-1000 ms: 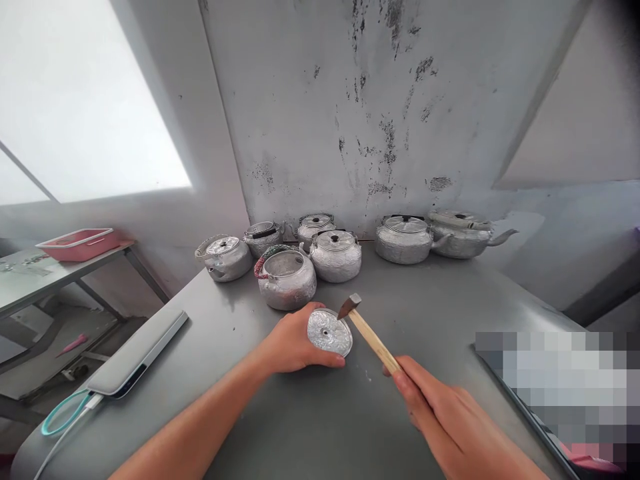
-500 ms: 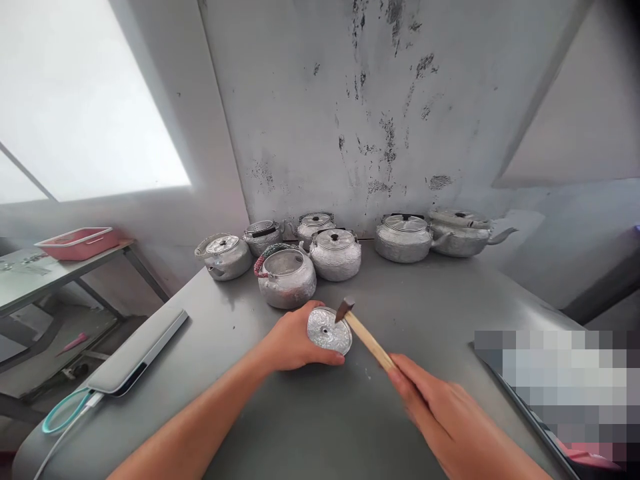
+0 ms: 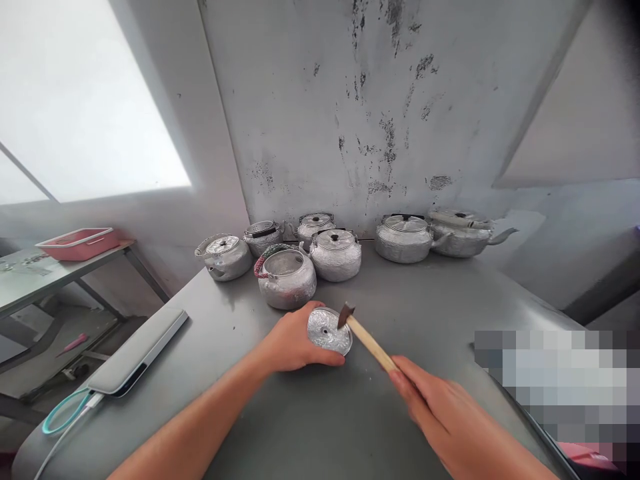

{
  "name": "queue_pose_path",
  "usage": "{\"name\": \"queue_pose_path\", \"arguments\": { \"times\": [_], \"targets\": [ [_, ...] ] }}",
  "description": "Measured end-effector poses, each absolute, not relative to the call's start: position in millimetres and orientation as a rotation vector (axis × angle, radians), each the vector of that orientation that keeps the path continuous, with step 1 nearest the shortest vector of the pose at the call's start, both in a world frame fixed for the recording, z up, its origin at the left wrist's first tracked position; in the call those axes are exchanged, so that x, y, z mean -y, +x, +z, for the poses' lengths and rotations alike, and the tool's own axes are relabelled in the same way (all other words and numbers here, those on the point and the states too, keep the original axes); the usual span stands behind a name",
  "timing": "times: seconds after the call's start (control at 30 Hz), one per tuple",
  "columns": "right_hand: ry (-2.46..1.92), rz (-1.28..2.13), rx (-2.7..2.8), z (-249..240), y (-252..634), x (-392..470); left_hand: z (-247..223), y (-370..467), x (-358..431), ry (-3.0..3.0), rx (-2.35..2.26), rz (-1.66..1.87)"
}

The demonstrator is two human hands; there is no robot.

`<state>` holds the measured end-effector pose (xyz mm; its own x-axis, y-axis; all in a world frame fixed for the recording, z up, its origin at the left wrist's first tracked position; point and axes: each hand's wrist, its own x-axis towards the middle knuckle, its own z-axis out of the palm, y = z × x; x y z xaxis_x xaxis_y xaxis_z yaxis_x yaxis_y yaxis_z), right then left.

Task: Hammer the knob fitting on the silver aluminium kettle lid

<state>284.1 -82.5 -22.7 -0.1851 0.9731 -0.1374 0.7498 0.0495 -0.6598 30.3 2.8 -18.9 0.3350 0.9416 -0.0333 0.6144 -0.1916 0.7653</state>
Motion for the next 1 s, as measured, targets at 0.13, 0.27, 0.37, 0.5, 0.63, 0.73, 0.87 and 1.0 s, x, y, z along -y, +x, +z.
{"name": "queue_pose_path", "arguments": {
  "times": [0.13,0.27,0.37,0.5,0.63,0.73,0.87,1.0],
  "targets": [
    [-1.701,0.895,1.946,-20,284,85,-19,30,-3,1.891,-1.366,0.596],
    [-1.691,0.888,1.926,-17,284,82,-19,30,-3,1.899,-1.343,0.597],
    [-1.706,0.878,1.934,-15,285,80,-19,29,-4,1.903,-1.328,0.597],
    [-1.623,1.127,1.723,-9,285,80,-15,27,-3,1.928,-1.302,0.595],
    [-1.532,1.444,1.412,-7,282,83,-8,28,0,1.972,-1.272,0.614],
    [-1.457,1.474,1.308,-8,281,84,-5,28,3,1.999,-1.282,0.623],
    [-1.432,1.513,1.218,-5,279,83,-4,30,5,2.015,-1.294,0.619],
    [-1.446,1.527,1.165,2,278,81,-3,30,6,2.005,-1.265,0.649]
  ]
}}
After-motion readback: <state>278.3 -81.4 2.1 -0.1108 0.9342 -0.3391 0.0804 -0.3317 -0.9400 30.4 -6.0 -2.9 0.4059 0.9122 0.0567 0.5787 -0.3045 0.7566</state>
